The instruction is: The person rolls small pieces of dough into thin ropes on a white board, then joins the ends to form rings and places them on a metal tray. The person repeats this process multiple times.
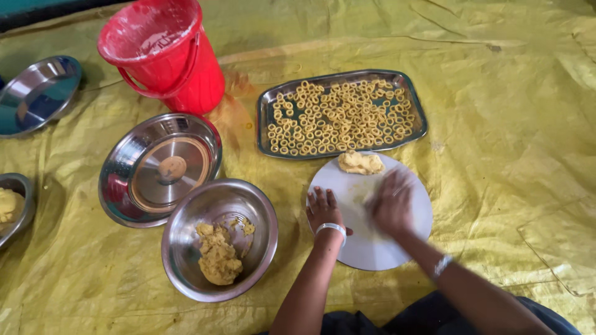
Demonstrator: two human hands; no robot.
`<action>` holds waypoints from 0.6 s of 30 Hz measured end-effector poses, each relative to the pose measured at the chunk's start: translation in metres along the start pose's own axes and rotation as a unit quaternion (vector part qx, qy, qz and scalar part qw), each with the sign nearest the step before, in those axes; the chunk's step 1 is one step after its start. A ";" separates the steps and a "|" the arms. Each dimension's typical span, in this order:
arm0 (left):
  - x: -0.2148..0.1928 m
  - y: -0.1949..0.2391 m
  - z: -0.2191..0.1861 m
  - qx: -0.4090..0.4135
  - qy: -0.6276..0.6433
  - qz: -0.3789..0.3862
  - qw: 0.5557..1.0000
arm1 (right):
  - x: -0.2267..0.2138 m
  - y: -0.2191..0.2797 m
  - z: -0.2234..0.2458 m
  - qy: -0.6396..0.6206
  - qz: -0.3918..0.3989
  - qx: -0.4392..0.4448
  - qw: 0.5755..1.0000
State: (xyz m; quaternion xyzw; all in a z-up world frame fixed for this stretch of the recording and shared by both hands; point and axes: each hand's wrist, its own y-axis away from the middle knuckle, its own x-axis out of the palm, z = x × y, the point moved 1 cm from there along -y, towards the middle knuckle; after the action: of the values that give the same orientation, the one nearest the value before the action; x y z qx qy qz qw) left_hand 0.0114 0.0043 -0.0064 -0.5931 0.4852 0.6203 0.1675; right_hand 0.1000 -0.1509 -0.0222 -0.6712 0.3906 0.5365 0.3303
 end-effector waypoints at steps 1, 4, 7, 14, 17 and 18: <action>0.000 0.001 -0.001 0.003 0.006 0.006 1.000 | 0.000 0.026 0.011 -0.085 -0.022 -0.074 0.993; -0.002 0.005 0.002 0.008 0.016 0.009 1.000 | -0.004 0.067 0.010 -0.261 -0.043 -0.193 0.945; -0.006 0.005 0.003 0.016 0.013 -0.007 1.000 | -0.009 0.069 -0.018 -0.366 -0.073 -0.154 0.915; -0.008 0.007 0.002 0.016 0.009 0.004 1.000 | -0.011 0.064 -0.023 -0.142 -0.051 -0.073 0.986; -0.008 0.008 0.005 0.021 0.016 -0.009 1.000 | -0.003 0.016 -0.037 -0.118 0.056 0.055 0.990; -0.005 0.008 0.005 0.025 0.021 -0.015 0.999 | -0.001 -0.003 -0.049 -0.130 0.019 0.073 0.989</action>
State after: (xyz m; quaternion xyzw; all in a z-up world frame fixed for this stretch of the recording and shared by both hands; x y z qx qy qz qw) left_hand 0.0038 0.0061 0.0006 -0.6089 0.4947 0.5929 0.1816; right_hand 0.1255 -0.1912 -0.0112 -0.5625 0.3950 0.5953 0.4162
